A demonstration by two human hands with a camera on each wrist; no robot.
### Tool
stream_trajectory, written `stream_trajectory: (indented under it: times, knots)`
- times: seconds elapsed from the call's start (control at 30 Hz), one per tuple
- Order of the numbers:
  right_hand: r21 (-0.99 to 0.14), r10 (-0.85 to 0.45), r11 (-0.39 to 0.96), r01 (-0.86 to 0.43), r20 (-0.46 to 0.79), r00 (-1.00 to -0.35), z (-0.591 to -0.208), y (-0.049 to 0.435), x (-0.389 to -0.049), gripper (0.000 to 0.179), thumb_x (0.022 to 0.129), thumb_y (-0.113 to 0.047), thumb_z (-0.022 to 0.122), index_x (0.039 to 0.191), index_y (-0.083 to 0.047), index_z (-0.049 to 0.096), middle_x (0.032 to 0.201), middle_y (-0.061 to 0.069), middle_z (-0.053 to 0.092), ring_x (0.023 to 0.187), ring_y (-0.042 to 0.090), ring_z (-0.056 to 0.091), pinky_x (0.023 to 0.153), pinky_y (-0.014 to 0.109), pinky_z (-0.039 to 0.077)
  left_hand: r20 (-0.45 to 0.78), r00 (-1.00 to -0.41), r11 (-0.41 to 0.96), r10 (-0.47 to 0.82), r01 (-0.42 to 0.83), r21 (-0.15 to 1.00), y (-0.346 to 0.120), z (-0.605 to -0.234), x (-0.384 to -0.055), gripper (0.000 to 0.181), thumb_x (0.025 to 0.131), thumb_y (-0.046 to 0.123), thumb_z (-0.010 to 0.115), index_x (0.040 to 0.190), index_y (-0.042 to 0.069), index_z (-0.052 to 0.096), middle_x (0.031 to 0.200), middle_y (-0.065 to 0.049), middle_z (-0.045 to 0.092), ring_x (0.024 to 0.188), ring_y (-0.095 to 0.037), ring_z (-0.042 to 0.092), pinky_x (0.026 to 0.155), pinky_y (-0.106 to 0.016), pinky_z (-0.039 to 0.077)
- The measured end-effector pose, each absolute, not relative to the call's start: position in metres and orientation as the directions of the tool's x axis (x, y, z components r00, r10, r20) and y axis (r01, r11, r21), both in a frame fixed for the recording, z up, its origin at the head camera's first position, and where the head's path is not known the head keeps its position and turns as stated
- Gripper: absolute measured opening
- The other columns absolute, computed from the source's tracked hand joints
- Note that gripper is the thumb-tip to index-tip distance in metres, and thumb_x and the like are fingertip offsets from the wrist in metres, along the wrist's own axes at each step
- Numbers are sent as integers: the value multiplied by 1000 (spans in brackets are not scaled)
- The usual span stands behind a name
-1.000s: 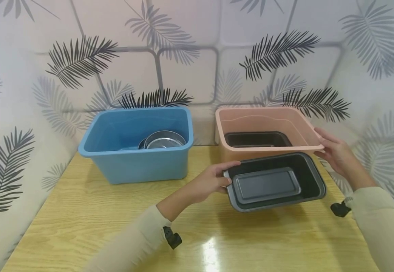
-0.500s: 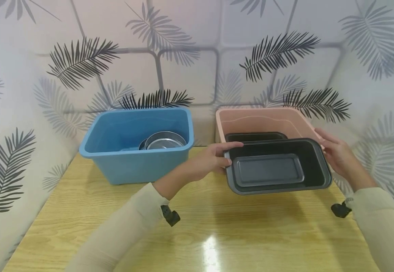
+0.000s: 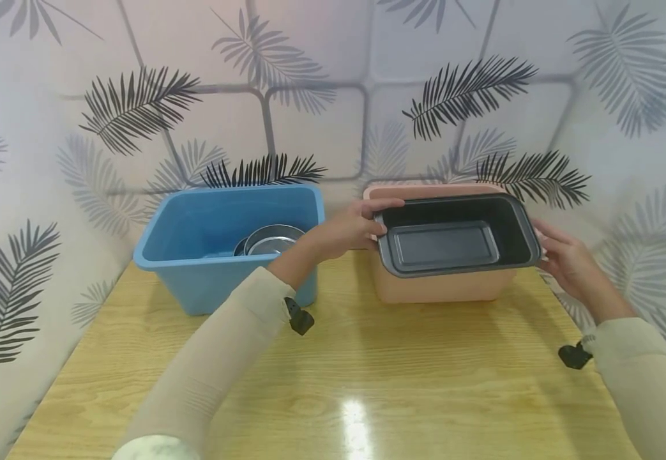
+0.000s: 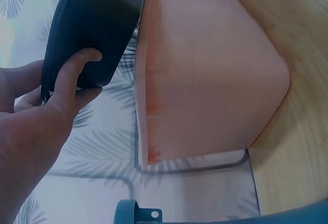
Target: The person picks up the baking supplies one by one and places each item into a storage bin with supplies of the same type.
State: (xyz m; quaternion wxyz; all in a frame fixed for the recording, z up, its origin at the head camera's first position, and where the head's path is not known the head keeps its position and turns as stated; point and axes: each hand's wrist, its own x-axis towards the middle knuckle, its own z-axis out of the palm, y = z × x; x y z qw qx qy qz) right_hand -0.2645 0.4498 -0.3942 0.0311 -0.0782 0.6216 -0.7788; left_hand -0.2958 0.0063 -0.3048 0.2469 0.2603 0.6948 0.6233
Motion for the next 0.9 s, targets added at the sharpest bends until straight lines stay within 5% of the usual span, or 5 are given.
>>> stream_trajectory:
  times: [0.27, 0.5, 0.63, 0.73, 0.9]
  knots:
    - [-975, -198, -219, -39, 84, -977, -390, 452, -266, 62, 109, -12, 42, 162, -10, 12, 134, -13, 63, 108, 2, 67, 85, 19, 56, -4, -754, 93, 656, 75, 993, 17, -295, -329, 63, 97, -12, 47, 153, 17, 46, 161, 0, 29, 101, -20, 54, 92, -40, 55]
    - [-993, -181, -114, -10, 31, -983, -388, 452, -266, 65, 109, -18, 42, 162, -10, 4, 170, -1, -10, 110, -9, 60, 85, 13, 53, -28, -733, 106, 680, 60, 993, 20, -301, -356, 63, 97, -11, 46, 154, 16, 44, 150, -9, 40, 85, -18, 54, 78, -32, 56]
    - [-994, -152, -107, 12, 5, -988, -389, 451, -266, 66, 109, -18, 44, 162, -11, 6, 170, -2, -10, 111, -10, 58, 86, 13, 53, -52, -725, 96, 687, 20, 995, 26, -310, -368, 64, 97, -13, 45, 154, 15, 43, 113, -17, 56, 67, -19, 51, 63, -31, 52]
    - [-995, -130, -92, 32, -20, -991, -389, 450, -266, 66, 109, -20, 45, 162, -12, 8, 170, 0, -8, 123, -5, 52, 87, 14, 54, -63, -724, 102, 687, 10, 995, 31, -317, -375, 65, 97, -14, 45, 155, 16, 42, 74, -7, 41, 53, -16, 36, 54, -30, 43]
    - [-996, -113, -73, 41, -33, -993, -389, 450, -265, 67, 108, -22, 46, 163, -12, 8, 171, 5, -5, 125, 0, 50, 88, 13, 53, -78, -731, 175, 678, 58, 983, 42, -327, -384, 64, 96, -12, 49, 154, 15, 43, 73, -2, 38, 49, -12, 31, 51, -28, 39]
